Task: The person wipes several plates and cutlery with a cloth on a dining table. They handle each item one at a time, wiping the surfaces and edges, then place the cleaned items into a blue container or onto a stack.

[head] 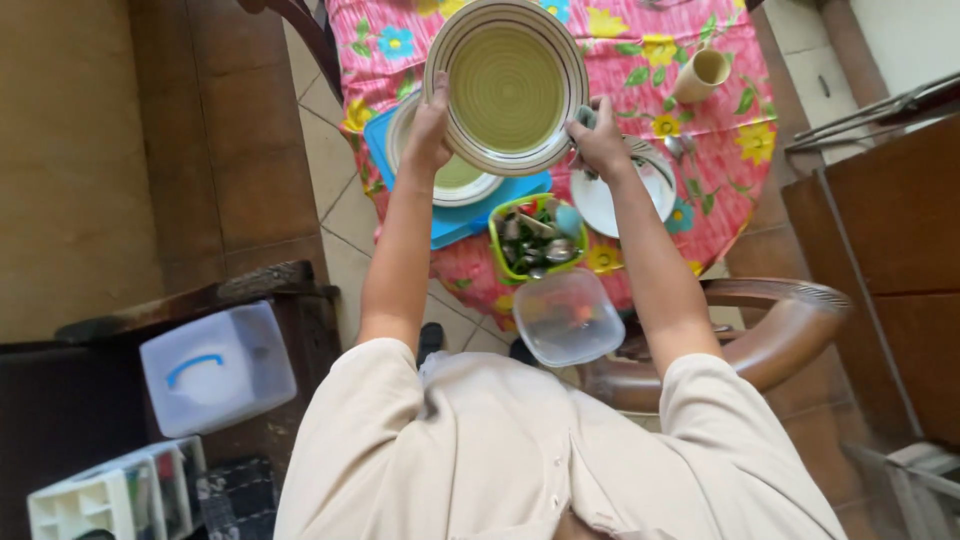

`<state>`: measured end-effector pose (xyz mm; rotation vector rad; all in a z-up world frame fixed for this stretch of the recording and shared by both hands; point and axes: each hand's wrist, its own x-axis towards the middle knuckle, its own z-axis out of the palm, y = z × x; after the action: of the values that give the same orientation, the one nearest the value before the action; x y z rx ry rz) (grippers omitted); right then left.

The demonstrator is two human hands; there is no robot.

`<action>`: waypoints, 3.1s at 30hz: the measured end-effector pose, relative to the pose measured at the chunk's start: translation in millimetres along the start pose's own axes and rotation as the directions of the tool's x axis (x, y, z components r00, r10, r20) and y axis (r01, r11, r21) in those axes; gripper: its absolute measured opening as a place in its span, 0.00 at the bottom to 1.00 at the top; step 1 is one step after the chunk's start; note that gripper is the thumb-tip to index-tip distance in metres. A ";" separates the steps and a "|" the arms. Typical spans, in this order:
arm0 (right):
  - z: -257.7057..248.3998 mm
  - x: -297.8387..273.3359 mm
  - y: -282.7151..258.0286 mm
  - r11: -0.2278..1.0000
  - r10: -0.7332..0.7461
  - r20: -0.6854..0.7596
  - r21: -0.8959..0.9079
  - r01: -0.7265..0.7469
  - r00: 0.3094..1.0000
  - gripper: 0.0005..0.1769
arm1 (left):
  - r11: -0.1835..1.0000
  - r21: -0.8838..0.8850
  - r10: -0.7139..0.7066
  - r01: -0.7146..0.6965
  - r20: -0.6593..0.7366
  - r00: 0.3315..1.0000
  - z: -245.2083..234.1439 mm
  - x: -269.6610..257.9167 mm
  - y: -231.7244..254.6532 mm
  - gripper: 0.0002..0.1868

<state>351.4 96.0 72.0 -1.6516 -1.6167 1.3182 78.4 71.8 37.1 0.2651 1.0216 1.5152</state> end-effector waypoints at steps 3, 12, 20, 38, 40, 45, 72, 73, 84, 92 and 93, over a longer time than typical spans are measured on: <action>-31.5 -0.6 18.8 0.978 -0.183 -0.122 -0.122 0.168 0.976 0.46 | 0.969 0.120 0.231 -0.217 -0.123 0.965 38.2 -17.2 -34.2 0.30; -23.8 -61.5 12.4 0.537 -0.844 -0.013 -0.002 0.844 0.537 0.28 | 0.899 0.248 0.408 -0.362 -0.168 0.897 104.7 -76.7 -114.8 0.36; -72.1 -62.4 72.9 0.625 -0.719 0.308 -0.105 0.774 0.623 0.30 | 0.869 0.326 0.439 -0.371 -0.164 0.884 113.3 -103.3 -138.2 0.38; -140.8 -111.9 69.4 0.643 -0.467 0.495 -0.379 0.666 0.733 0.61 | 0.944 0.265 0.247 -0.197 -0.170 0.954 199.7 -113.5 -181.8 0.37; -174.8 -109.3 77.8 0.538 -0.467 0.577 -0.415 0.733 0.670 0.63 | 0.944 0.271 0.243 -0.186 -0.195 0.950 210.4 -110.9 -194.1 0.35; -278.2 -84.1 114.4 0.563 -0.450 0.450 -0.528 0.636 0.771 0.58 | 0.915 0.219 0.402 -0.340 -0.415 0.816 257.9 -70.2 -268.9 0.34; -461.4 102.8 220.4 0.522 -0.468 0.615 -0.386 0.760 0.634 0.39 | 0.777 0.502 0.541 -0.381 -0.222 0.811 466.3 19.2 -394.7 0.38; -462.7 118.1 210.2 0.524 -0.469 0.615 -0.385 0.760 0.634 0.39 | 0.776 0.504 0.541 -0.380 -0.222 0.811 479.1 17.8 -389.6 0.38; -470.3 242.8 179.5 0.404 -0.624 0.624 -0.258 0.878 0.470 0.32 | 0.658 0.622 0.683 -0.424 -0.256 0.684 532.9 118.8 -355.9 0.33; -455.2 423.1 203.3 0.534 -0.779 0.255 -0.210 0.819 0.573 0.34 | 0.616 0.437 0.771 -0.655 -0.504 0.389 535.1 215.8 -385.6 0.24; -444.4 456.9 208.0 0.323 -0.945 0.024 -0.084 0.943 0.326 0.39 | 0.584 0.411 0.786 -0.700 -0.503 0.361 533.8 228.7 -384.4 0.21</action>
<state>761.5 611.2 -54.4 -0.4059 -2.0856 0.5419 651.0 465.0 -13.6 0.3330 1.7047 2.5135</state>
